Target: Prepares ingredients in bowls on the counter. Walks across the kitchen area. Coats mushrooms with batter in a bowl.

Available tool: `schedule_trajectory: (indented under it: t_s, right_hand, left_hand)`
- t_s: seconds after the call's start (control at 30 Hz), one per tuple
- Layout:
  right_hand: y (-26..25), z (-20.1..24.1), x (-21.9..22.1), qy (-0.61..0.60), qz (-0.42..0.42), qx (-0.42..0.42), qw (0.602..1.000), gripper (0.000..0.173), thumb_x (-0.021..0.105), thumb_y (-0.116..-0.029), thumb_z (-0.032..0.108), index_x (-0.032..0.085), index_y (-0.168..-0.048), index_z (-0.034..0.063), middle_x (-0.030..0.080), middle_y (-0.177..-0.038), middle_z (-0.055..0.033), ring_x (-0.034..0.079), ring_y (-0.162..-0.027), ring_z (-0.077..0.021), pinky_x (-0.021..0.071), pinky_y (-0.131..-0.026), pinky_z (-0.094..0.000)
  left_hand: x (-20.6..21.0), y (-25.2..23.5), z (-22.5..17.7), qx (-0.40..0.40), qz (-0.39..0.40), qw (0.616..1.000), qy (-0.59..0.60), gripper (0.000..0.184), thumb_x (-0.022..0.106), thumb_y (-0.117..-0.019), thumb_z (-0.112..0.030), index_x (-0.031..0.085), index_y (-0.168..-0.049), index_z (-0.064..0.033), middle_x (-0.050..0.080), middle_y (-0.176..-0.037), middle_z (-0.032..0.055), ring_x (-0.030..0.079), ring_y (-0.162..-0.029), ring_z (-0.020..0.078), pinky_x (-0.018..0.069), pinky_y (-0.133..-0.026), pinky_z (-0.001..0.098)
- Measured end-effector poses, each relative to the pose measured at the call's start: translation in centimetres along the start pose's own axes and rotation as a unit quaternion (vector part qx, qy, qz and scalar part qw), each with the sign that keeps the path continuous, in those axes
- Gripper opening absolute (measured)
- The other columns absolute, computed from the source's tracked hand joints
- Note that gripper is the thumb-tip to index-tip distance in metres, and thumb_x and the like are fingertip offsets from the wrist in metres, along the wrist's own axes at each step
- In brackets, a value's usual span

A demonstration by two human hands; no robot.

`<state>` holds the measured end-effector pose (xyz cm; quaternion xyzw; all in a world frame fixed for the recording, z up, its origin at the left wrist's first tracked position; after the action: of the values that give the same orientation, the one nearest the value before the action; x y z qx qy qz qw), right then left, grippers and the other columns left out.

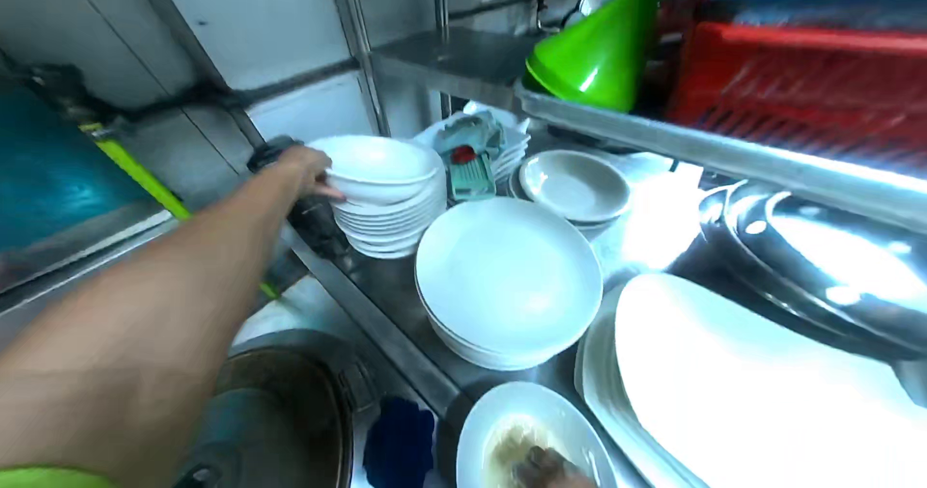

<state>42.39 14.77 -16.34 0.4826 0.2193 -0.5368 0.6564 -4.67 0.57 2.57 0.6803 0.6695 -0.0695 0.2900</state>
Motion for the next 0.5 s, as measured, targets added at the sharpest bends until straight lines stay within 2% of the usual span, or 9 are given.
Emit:
schedule_trajectory:
  t_s: [0.1,0.13,0.2,0.23,0.3,0.37,0.43,0.5]
  right_hand:
    - [0.2,0.2,-1.3,0.042,0.063,0.001,0.997,0.024,0.053,-0.0983,0.004,0.073,-0.111,-0.0018,0.071,-0.116,-0.0260,0.067,-0.111,-0.0463,0.0541,-0.089,-0.0621]
    - [0.5,0.5,-1.8,0.054,0.088,0.006,0.995,0.024,0.054,-0.0983,0.004,0.073,-0.111,-0.0014,0.069,-0.118,-0.0263,0.066,-0.112,-0.0470,0.0538,-0.089,-0.0625]
    - [0.3,0.3,-2.2,0.080,0.132,0.005,0.988,0.027,0.055,-0.0980,0.004,0.072,-0.119,0.0016,0.063,-0.134,-0.0248,0.061,-0.122,-0.0466,0.0526,-0.095,-0.0619]
    - [-0.1,0.1,-2.3,0.091,0.161,0.006,0.983,0.031,0.056,-0.0979,0.005,0.069,-0.126,0.0030,0.057,-0.144,-0.0241,0.056,-0.129,-0.0466,0.0510,-0.098,-0.0617]
    - [-0.9,-0.3,-2.7,0.101,0.187,-0.006,0.977,0.038,0.059,-0.0958,0.004,0.065,-0.133,0.0041,0.047,-0.153,-0.0246,0.051,-0.135,-0.0468,0.0492,-0.102,-0.0606]
    - [-1.2,-0.4,-3.6,0.088,0.164,-0.037,0.982,0.040,0.056,-0.0941,-0.003,0.065,-0.132,0.0025,0.046,-0.153,-0.0255,0.053,-0.133,-0.0465,0.0494,-0.103,-0.0587]
    - [-1.2,-0.5,-4.7,0.049,0.081,-0.094,0.991,0.034,0.052,-0.0941,-0.006,0.070,-0.122,-0.0013,0.060,-0.139,-0.0252,0.059,-0.127,-0.0439,0.0495,-0.103,-0.0574]
    - [-1.8,-0.4,-5.2,0.009,-0.002,-0.145,0.989,0.031,0.052,-0.0947,-0.004,0.073,-0.118,-0.0015,0.069,-0.123,-0.0236,0.065,-0.118,-0.0414,0.0504,-0.101,-0.0565]
  left_hand:
    - [-1.4,0.9,-1.4,0.012,-0.032,0.999,-0.021,0.045,0.051,-0.0990,-0.006,0.044,-0.143,0.0000,0.056,-0.124,0.0230,0.065,-0.091,0.0274,0.0583,-0.072,0.0409]
    - [-2.2,1.6,-1.2,0.013,-0.041,0.999,-0.027,0.044,0.052,-0.0979,-0.007,0.045,-0.141,-0.0009,0.058,-0.120,0.0207,0.065,-0.087,0.0245,0.0585,-0.070,0.0382]
    - [-4.4,3.5,0.2,0.025,-0.058,0.998,-0.020,0.042,0.053,-0.0955,-0.007,0.048,-0.136,-0.0011,0.062,-0.110,0.0170,0.067,-0.078,0.0200,0.0596,-0.066,0.0349]
    - [-5.6,4.9,1.3,0.031,-0.064,0.997,-0.004,0.041,0.053,-0.0951,-0.008,0.049,-0.135,-0.0018,0.064,-0.109,0.0163,0.069,-0.077,0.0202,0.0609,-0.065,0.0354]
    - [-8.1,9.0,3.8,0.036,-0.077,0.996,0.034,0.040,0.053,-0.0956,-0.009,0.049,-0.136,-0.0033,0.065,-0.112,0.0160,0.071,-0.081,0.0221,0.0624,-0.066,0.0371]
    - [-9.9,14.4,6.8,0.027,-0.100,0.993,0.052,0.038,0.053,-0.0963,-0.011,0.050,-0.134,-0.0059,0.064,-0.110,0.0134,0.070,-0.082,0.0206,0.0624,-0.067,0.0364]
    - [-11.1,20.9,10.1,0.016,-0.129,0.990,0.056,0.037,0.053,-0.0972,-0.012,0.051,-0.134,-0.0089,0.062,-0.106,0.0103,0.067,-0.081,0.0173,0.0595,-0.067,0.0347]
    - [-11.9,27.4,14.1,0.016,-0.170,0.984,0.051,0.026,0.054,-0.0986,-0.013,0.055,-0.124,-0.0089,0.063,-0.095,0.0055,0.064,-0.073,0.0117,0.0564,-0.061,0.0296]
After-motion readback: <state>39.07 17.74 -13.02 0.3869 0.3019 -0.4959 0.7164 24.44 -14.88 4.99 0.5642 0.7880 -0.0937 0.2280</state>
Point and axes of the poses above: each hand's wrist, its own y-axis away from the middle knuckle, its own x-axis out of the palm, z = x × y, the point moved 1 cm from there along -y, towards the middle knuckle
